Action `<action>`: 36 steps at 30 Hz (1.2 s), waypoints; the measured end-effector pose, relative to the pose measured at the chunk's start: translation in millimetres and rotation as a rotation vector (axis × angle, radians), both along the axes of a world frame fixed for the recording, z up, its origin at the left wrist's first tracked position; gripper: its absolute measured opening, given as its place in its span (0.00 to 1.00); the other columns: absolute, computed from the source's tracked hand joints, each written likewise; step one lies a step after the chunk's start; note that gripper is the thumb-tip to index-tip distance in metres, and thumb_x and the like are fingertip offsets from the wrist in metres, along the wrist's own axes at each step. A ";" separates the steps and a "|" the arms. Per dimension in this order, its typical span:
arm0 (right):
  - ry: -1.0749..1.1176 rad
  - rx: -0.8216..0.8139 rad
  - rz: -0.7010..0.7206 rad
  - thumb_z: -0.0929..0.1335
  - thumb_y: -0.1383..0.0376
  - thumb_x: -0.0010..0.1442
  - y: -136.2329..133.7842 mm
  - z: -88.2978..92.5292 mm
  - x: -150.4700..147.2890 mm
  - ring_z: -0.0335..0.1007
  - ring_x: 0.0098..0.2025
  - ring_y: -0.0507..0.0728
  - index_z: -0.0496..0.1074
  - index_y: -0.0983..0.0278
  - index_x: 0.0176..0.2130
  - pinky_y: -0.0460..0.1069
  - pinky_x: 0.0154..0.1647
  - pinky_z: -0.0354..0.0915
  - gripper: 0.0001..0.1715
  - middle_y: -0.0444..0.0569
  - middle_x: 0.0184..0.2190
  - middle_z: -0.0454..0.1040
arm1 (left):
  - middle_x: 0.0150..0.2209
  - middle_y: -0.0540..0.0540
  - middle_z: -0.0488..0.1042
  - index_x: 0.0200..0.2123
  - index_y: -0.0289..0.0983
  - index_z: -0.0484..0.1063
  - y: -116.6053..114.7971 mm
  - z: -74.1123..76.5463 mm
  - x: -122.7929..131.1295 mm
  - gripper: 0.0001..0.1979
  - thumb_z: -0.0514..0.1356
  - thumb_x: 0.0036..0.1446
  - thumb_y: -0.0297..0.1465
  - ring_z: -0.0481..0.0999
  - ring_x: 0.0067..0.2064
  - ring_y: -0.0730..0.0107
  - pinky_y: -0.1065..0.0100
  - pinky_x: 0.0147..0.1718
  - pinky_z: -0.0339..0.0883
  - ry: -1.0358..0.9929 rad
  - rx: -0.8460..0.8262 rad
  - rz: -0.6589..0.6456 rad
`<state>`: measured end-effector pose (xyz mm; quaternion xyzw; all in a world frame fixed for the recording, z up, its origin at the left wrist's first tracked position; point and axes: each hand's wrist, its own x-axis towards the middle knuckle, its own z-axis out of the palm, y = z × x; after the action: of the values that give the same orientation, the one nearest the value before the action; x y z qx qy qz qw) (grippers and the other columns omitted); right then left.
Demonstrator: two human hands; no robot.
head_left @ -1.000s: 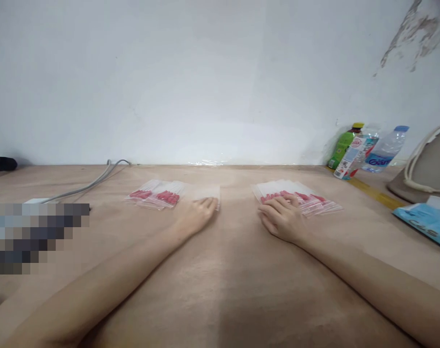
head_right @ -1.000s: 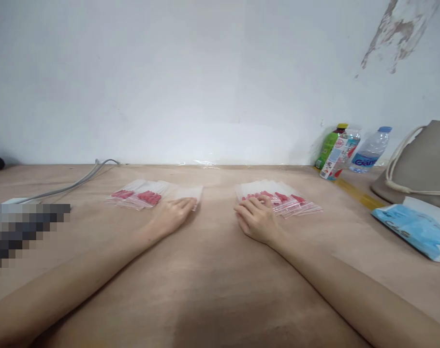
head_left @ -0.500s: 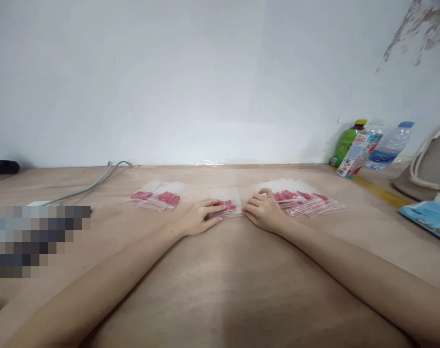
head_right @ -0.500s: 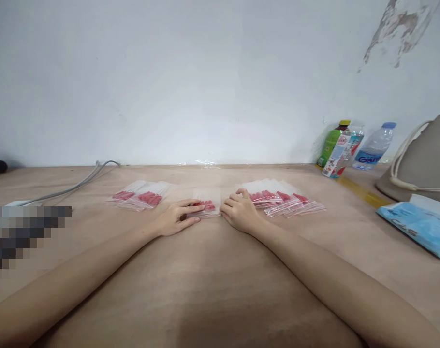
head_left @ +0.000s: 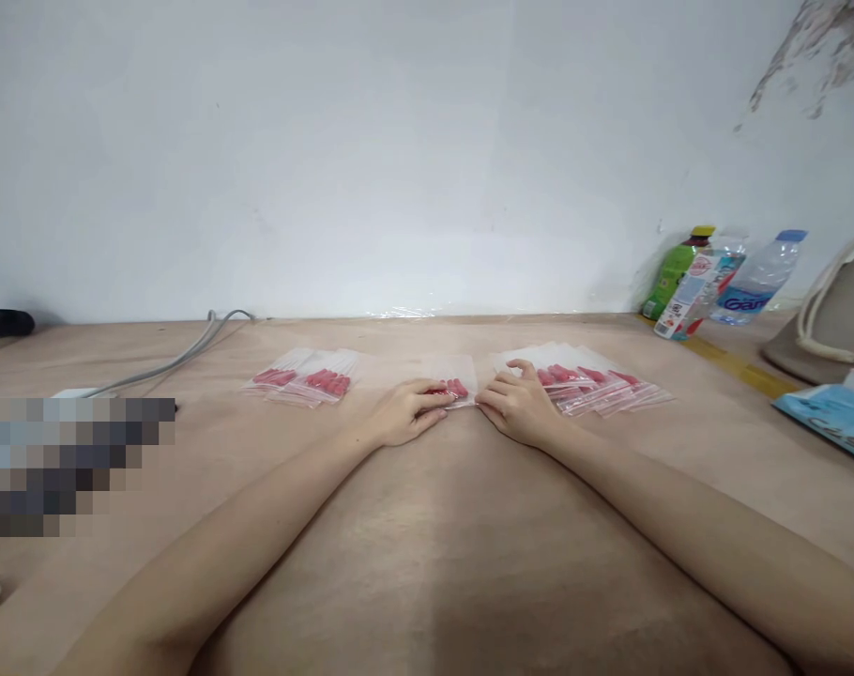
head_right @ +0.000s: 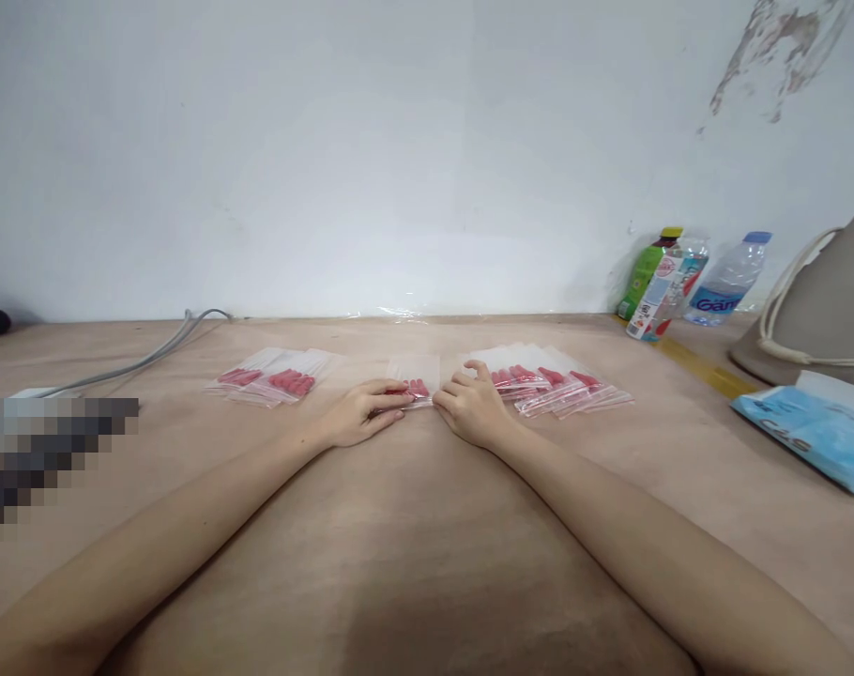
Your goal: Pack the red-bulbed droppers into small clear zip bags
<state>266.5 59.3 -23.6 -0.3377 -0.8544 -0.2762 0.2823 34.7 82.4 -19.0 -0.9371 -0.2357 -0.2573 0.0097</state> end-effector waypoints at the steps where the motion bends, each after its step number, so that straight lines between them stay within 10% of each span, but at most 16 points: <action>1: 0.003 -0.007 -0.009 0.62 0.68 0.58 0.3 0.0 -0.1 0.63 0.30 0.52 0.71 0.62 0.26 0.55 0.49 0.45 0.13 0.44 0.23 0.73 | 0.49 0.44 0.70 0.49 0.40 0.69 0.1 -0.2 1.1 0.15 0.54 0.59 0.31 0.69 0.50 0.65 0.62 0.49 0.63 -0.006 0.009 0.000; 20: 0.030 -0.029 -0.051 0.62 0.67 0.56 2.8 -2.6 -0.4 0.63 0.31 0.52 0.70 0.65 0.27 0.55 0.48 0.44 0.09 0.44 0.23 0.73 | 0.29 0.45 0.73 0.26 0.35 0.70 14.2 -5.4 54.6 0.10 0.51 0.56 0.25 0.71 0.34 0.66 0.64 0.39 0.63 0.038 0.411 0.003; 36: 0.100 -0.035 -0.077 0.62 0.67 0.57 1.2 -2.9 2.9 0.65 0.31 0.52 0.68 0.65 0.26 0.57 0.50 0.42 0.10 0.44 0.24 0.73 | 0.26 0.46 0.70 0.26 0.35 0.67 7.2 5.5 15.6 0.12 0.48 0.60 0.26 0.69 0.33 0.68 0.63 0.42 0.64 0.110 0.598 0.039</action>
<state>269.4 60.6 -26.5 -0.3884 -0.8304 -0.2545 0.3080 50.3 89.6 -13.5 -0.9004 -0.1666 -0.2640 0.3031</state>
